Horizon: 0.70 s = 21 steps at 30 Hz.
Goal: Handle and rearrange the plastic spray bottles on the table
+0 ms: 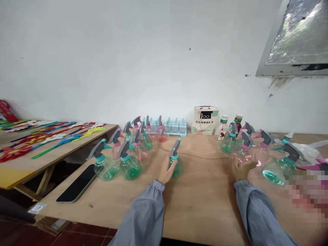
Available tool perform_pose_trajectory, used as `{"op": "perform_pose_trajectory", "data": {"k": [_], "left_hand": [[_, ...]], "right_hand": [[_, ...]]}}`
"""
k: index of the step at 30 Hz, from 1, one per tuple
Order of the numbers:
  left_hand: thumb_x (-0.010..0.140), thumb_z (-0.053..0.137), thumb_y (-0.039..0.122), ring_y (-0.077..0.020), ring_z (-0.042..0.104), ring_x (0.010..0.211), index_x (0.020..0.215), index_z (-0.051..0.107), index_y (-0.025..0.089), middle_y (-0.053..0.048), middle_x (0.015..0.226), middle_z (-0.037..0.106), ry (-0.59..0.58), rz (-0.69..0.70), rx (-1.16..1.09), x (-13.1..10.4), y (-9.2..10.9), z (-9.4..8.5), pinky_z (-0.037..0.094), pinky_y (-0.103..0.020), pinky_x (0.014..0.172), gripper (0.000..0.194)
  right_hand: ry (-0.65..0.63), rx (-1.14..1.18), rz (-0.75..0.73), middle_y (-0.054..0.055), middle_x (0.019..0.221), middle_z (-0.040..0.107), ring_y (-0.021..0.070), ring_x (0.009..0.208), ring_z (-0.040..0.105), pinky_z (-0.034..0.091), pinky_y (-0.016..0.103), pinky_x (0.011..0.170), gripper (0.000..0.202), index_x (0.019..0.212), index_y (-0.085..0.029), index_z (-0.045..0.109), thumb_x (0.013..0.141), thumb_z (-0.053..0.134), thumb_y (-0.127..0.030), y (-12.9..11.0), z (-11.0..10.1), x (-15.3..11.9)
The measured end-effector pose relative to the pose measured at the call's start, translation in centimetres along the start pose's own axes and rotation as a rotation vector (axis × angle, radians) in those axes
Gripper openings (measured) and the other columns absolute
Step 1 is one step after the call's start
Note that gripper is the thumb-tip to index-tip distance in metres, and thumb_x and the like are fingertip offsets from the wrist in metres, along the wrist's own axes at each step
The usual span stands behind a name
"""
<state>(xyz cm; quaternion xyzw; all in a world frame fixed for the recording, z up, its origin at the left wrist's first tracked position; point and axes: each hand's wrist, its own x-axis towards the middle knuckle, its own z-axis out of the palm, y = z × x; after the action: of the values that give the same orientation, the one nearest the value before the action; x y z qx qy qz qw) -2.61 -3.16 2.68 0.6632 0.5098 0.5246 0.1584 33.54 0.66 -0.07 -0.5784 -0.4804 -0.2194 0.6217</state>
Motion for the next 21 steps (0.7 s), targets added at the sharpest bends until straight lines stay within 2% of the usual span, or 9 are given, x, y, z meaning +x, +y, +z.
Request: {"op": "perform_pose_trajectory", "data": {"k": [4,8,11,14,16,18,21], "left_hand": [[0.098,0.043,0.033,-0.0191,0.056,0.128,0.132,0.057,0.023,-0.008,0.129,0.065,-0.186,0.027,-0.166,-1.0,0.4,1.3,0.043,-0.038,0.112,0.039],[0.1,0.039,0.043,-0.021,0.053,0.131,0.139,0.053,0.022,-0.011,0.133,0.061,-0.283,0.09,-0.226,-2.2,1.5,1.9,0.041,-0.042,0.116,0.047],[0.099,0.034,0.052,-0.0228,0.05,0.133,0.14,0.053,0.023,-0.011,0.138,0.058,-0.363,0.139,-0.296,-3.1,2.3,1.9,0.038,-0.044,0.118,0.054],[0.099,0.028,0.057,-0.0238,0.047,0.136,0.14,0.054,0.023,-0.01,0.142,0.055,-0.429,0.165,-0.398,-3.4,2.0,2.1,0.034,-0.044,0.12,0.059],[0.1,0.029,0.055,-0.024,0.049,0.134,0.138,0.055,0.023,-0.011,0.141,0.056,-0.368,0.13,-0.463,-2.6,1.1,2.4,0.034,-0.044,0.119,0.056],[0.099,0.038,0.05,-0.0241,0.051,0.131,0.133,0.056,0.022,-0.011,0.138,0.057,-0.196,0.063,-0.462,-0.6,-0.2,2.5,0.037,-0.043,0.116,0.048],[0.093,0.049,0.034,-0.0243,0.051,0.13,0.128,0.057,0.021,-0.012,0.134,0.055,0.089,0.017,-0.299,4.4,-2.1,2.0,0.038,-0.042,0.114,0.039]], "right_hand": [[-0.171,0.142,-0.172,0.019,0.136,0.048,0.0369,0.128,0.05,0.039,0.059,0.108,0.064,0.138,-0.022,0.035,0.084,0.06,-0.049,-4.0,-0.7,-2.7],[-0.394,0.512,-0.273,0.017,0.142,0.045,0.0332,0.132,0.048,0.041,0.059,0.108,0.063,0.142,-0.023,0.033,0.086,0.059,-0.037,-10.2,-0.8,-5.8],[-0.497,0.762,-0.131,0.016,0.152,0.035,0.0297,0.141,0.039,0.037,0.055,0.114,0.06,0.147,-0.027,0.027,0.093,0.052,-0.035,-14.3,-0.9,-6.9],[-0.57,0.871,0.059,0.015,0.156,0.032,0.0293,0.147,0.031,0.03,0.053,0.118,0.071,0.148,-0.027,0.025,0.089,0.061,-0.042,-17.1,-1.2,-7.1],[-0.566,0.834,0.127,0.016,0.154,0.036,0.0292,0.147,0.031,0.028,0.053,0.12,0.08,0.147,-0.025,0.025,0.083,0.069,-0.043,-18.2,-1.4,-7.0],[-0.551,0.769,0.136,0.016,0.151,0.04,0.0285,0.145,0.035,0.031,0.053,0.118,0.082,0.147,-0.024,0.024,0.082,0.071,-0.041,-18.9,-1.6,-6.8],[-0.51,0.701,0.083,0.018,0.152,0.037,0.0295,0.143,0.037,0.035,0.054,0.115,0.087,0.15,-0.023,0.02,0.082,0.071,-0.041,-19.4,-1.8,-6.8]]}}
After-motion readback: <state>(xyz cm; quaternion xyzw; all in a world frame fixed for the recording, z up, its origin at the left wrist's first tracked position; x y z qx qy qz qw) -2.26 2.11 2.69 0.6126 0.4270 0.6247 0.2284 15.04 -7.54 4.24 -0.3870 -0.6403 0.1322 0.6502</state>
